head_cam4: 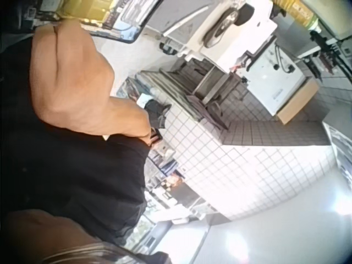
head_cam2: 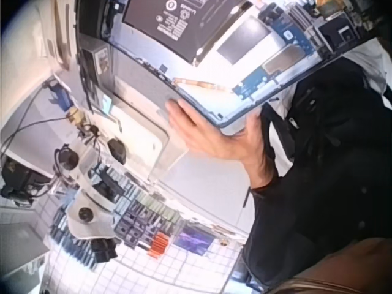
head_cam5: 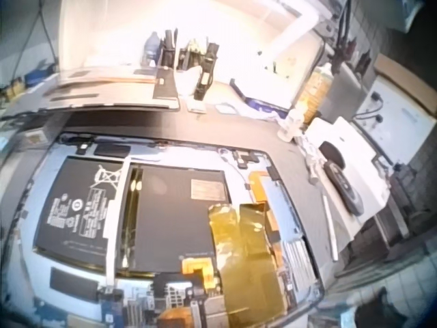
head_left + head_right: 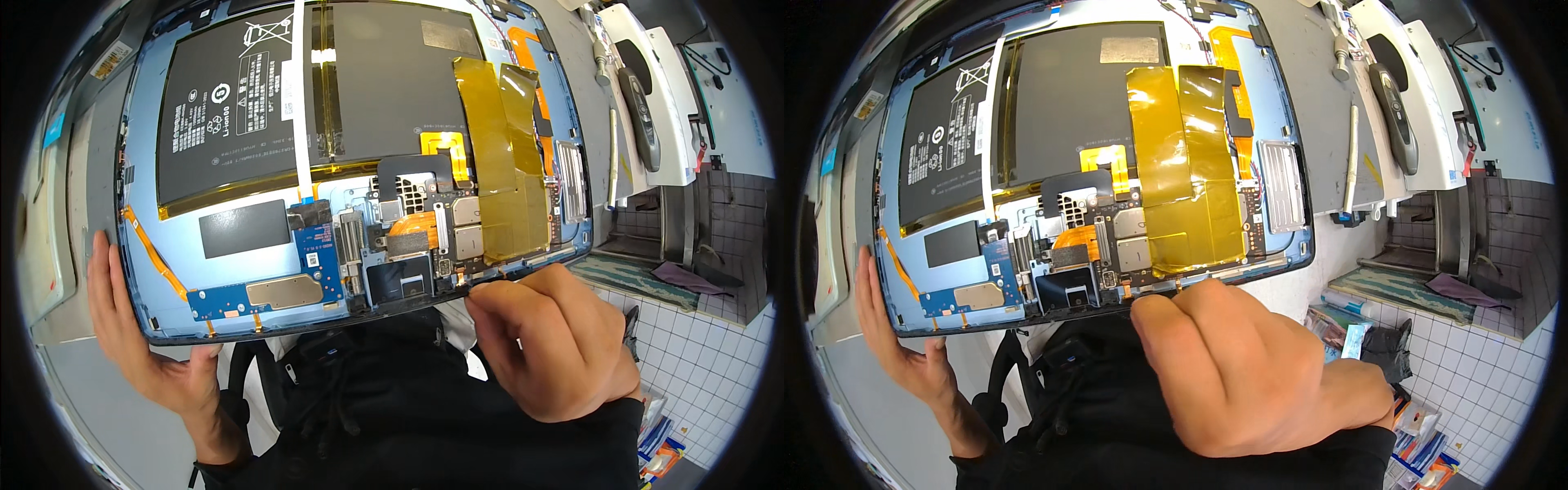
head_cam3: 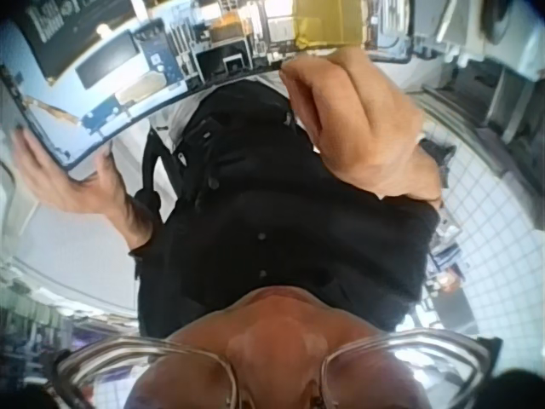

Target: The person uses a metal prying tool to carefully separate the screen assembly from the tablet's chassis. They work along the edges of the device, lifting the display to disconnect internal components and ribbon cables.

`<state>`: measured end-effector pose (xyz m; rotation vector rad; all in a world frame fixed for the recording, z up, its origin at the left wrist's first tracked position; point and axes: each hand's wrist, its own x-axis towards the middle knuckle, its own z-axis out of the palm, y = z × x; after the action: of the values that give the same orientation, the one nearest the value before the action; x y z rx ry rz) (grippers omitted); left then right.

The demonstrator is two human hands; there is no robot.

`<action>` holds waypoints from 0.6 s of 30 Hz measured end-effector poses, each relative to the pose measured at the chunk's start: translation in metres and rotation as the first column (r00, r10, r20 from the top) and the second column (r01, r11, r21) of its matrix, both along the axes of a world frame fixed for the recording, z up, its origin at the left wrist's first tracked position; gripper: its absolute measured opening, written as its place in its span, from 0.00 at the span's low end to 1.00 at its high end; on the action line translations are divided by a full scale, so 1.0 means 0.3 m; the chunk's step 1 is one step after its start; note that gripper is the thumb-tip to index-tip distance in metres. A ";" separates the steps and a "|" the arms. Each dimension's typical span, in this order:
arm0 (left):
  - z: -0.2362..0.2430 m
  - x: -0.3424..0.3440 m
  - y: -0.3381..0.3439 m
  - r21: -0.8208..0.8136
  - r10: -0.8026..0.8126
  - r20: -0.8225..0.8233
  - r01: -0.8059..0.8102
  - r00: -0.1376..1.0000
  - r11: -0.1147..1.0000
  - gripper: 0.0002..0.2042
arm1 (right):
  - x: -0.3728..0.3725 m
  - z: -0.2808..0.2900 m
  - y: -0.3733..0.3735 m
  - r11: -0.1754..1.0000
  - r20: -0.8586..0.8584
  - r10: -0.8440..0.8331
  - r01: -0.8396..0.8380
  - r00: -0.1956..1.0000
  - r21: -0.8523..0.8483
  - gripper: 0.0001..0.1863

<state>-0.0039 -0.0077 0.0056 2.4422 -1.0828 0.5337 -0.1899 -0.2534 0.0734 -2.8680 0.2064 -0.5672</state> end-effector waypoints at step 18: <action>0.015 0.009 -0.020 -0.003 -0.034 -0.016 0.034 0.999 0.999 0.48 | 0.047 0.041 0.052 0.999 -0.021 0.029 -0.028 0.999 0.027 0.11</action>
<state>-0.0013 -0.0137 0.0100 2.4169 -1.1145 0.5041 -0.1759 -0.2377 0.0858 -2.8474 0.1746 -0.5247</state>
